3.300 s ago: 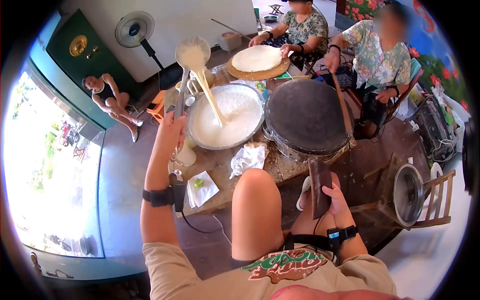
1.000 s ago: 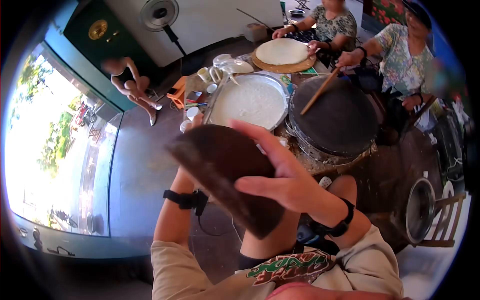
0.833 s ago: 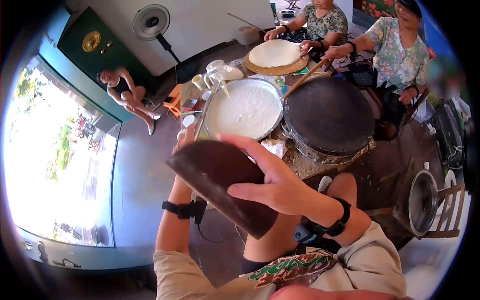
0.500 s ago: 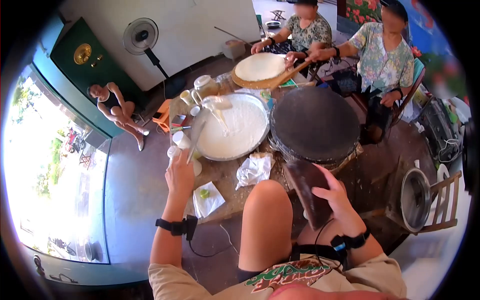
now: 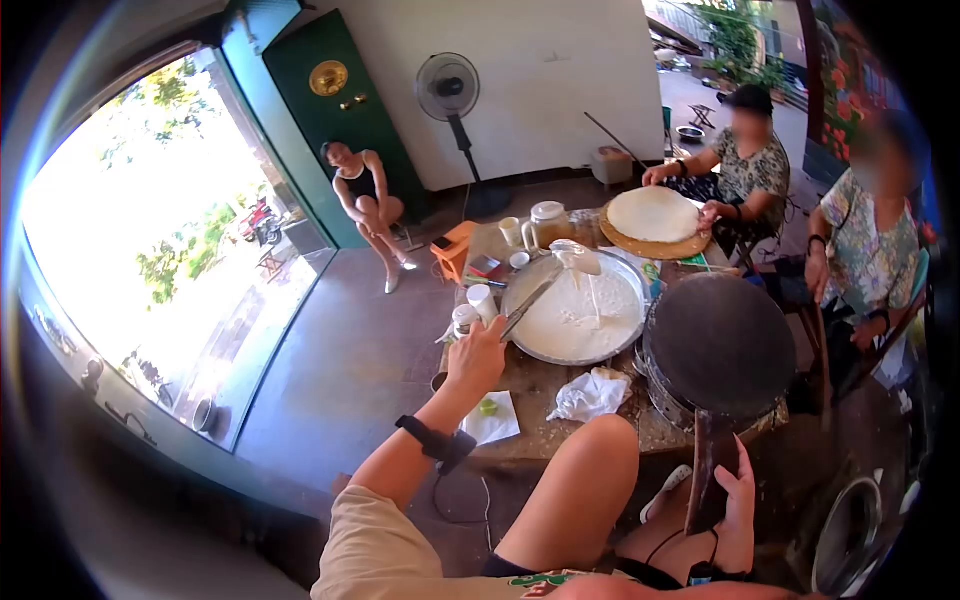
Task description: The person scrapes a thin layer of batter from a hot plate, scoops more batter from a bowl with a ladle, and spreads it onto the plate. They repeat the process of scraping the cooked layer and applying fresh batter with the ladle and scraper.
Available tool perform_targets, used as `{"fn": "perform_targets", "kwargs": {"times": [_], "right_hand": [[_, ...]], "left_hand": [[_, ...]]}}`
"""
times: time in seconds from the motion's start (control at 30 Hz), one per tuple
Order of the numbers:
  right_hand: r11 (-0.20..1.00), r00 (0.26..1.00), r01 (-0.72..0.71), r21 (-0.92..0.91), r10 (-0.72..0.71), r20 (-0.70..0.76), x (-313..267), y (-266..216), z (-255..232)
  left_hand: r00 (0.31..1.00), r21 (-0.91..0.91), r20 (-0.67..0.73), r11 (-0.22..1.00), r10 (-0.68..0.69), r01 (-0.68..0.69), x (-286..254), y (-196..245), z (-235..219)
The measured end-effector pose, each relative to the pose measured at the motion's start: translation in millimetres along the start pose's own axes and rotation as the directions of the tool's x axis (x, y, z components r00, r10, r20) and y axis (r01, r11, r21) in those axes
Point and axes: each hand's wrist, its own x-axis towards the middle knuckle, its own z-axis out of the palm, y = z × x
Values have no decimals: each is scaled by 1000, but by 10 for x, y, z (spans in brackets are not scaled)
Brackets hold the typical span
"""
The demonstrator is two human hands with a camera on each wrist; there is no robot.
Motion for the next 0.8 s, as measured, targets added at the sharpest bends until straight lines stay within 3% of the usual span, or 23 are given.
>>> {"fn": "perform_targets", "kwargs": {"times": [0.47,0.67,0.8], "right_hand": [[997,1000,-13,71,11,18,-19,38,21],[998,999,-34,48,33,18,-36,28,26],[999,998,-39,36,37,49,-48,15,67]], "left_hand": [[995,-61,-31,994,-93,91,-19,13,-182],[995,-40,-69,997,-65,63,-45,11,-216],[999,30,48,999,-14,13,-69,-53,-114]]}}
